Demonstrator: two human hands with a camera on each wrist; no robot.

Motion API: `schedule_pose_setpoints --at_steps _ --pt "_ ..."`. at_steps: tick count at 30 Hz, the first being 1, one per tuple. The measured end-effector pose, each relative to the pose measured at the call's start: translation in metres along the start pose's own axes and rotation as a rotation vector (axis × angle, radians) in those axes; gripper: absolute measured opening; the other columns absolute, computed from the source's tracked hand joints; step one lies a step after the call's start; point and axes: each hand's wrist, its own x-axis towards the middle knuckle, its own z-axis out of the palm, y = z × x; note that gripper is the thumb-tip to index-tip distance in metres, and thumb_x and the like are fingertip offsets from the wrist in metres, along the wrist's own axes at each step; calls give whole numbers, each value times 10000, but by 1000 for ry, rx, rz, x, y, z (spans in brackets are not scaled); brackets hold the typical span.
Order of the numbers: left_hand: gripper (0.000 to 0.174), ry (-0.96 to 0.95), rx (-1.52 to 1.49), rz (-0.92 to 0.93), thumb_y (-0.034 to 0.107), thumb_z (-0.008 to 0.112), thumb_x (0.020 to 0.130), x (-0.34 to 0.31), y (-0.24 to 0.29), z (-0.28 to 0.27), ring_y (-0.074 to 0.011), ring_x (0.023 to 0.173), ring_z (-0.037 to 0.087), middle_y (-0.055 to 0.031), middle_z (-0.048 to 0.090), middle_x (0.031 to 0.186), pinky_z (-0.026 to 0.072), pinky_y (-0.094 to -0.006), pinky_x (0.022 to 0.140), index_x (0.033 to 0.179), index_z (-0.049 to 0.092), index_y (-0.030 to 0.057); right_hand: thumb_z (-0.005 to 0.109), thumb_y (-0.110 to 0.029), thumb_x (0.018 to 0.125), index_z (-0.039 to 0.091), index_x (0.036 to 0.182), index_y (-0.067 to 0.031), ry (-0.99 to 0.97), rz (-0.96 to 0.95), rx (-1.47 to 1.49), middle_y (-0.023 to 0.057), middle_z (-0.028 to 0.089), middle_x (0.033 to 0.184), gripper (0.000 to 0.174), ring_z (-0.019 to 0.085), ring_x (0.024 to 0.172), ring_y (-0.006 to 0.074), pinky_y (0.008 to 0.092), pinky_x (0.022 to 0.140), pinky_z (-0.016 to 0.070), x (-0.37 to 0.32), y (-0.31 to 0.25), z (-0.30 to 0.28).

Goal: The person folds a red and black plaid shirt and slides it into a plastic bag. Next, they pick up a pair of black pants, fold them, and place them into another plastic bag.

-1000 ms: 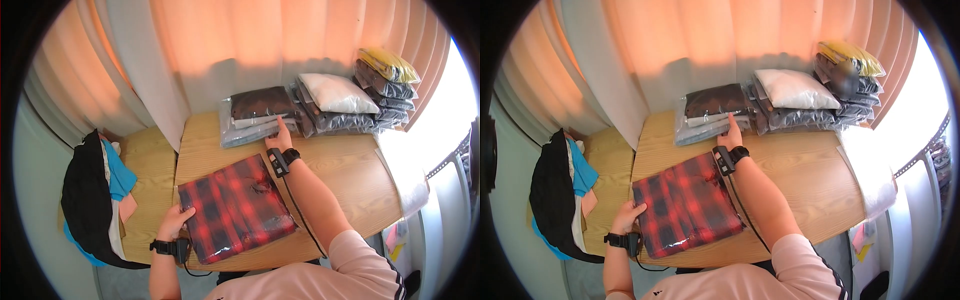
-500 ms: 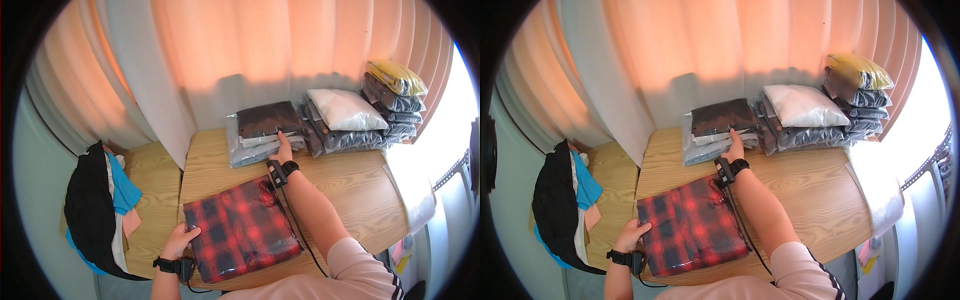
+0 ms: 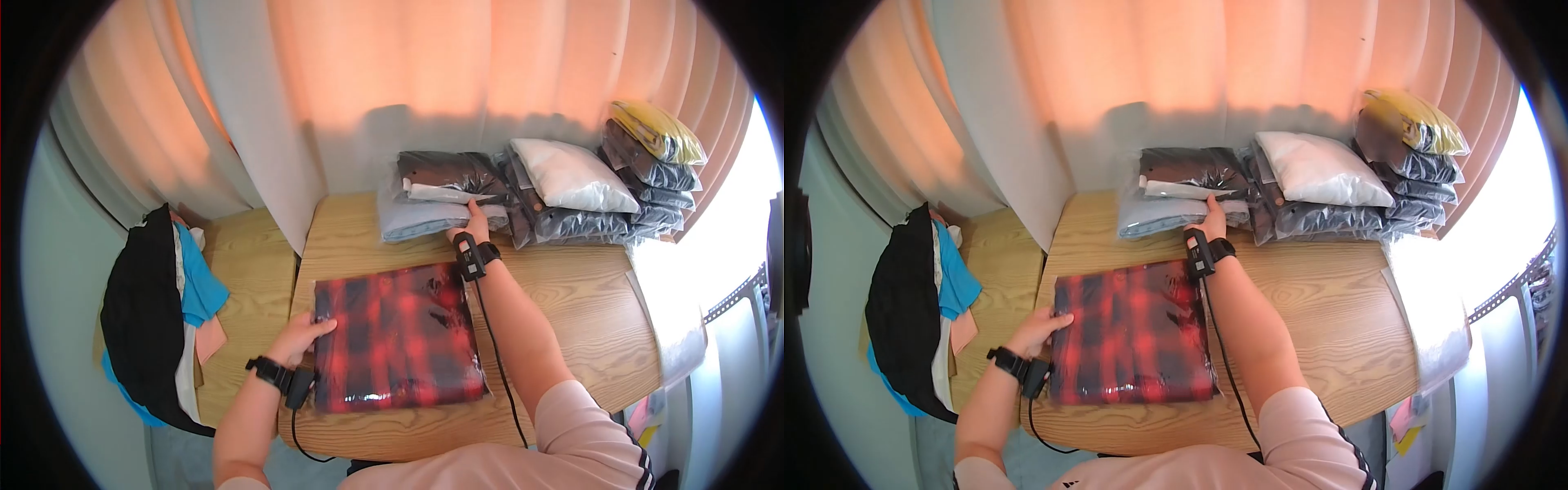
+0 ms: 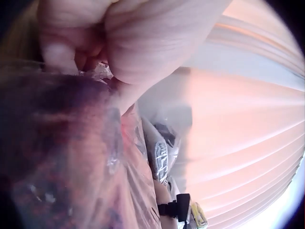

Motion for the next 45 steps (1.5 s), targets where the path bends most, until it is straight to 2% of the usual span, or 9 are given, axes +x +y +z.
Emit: schedule_pose_setpoints --at_steps 11,12,13,17,22,30,36,39,45 --pt "360 56 130 48 261 663 854 64 54 20 -155 843 631 -82 639 1004 521 -291 735 1082 585 -8 548 -352 924 570 1063 -136 -10 80 59 12 607 1053 258 595 891 215 368 568 472 5 -12 2" --pt "416 144 395 319 299 652 853 68 65 15 -163 877 619 -116 634 1027 502 -289 767 1097 571 -28 549 -348 924 578 1057 -131 -36 86 82 9 612 1053 256 600 883 212 356 541 472 1 -12 3" --pt "472 235 662 588 337 641 851 70 80 11 -171 911 606 -151 629 1050 482 -288 799 1112 557 -48 530 -329 935 581 1090 -95 -67 98 139 50 611 1103 285 592 971 251 402 699 513 2 -12 2" --pt "534 244 362 327 316 579 903 102 132 2 -258 1113 539 -211 526 1232 447 -341 941 1257 430 -56 489 -293 954 535 1181 -5 -27 55 243 153 561 1227 370 502 1164 331 507 1053 330 -8 -8 6" --pt "480 92 -6 122 234 500 942 184 144 17 -350 1217 456 -267 446 1309 403 -420 1013 1298 357 -56 491 -325 948 518 1200 3 -21 58 211 168 537 1257 414 481 1184 355 507 1053 331 -13 -8 4" --pt "152 60 265 87 114 507 888 285 128 38 -227 687 526 -103 532 802 475 -409 593 966 577 5 528 -308 931 521 1191 -12 23 40 228 160 529 1264 394 471 1194 344 515 1057 321 -20 -6 4" --pt "338 -150 160 36 316 440 933 348 110 27 -308 803 601 -148 626 942 513 -431 705 1013 602 29 558 -300 919 532 1172 -24 41 52 249 139 547 1239 376 487 1168 332 506 1043 340 -23 -5 5" --pt "480 -267 -675 9 445 400 940 265 140 54 -348 956 593 -171 623 1062 495 -435 823 1062 601 26 572 -291 912 538 1160 -27 49 45 253 136 553 1228 364 490 1160 330 505 1040 343 -24 -3 5" --pt "374 -257 -392 85 305 624 870 230 153 77 -260 967 611 -148 641 1011 507 -446 816 1057 604 -19 560 -292 922 527 1164 -26 44 43 249 134 550 1227 361 492 1154 327 504 1035 348 -26 -3 6"
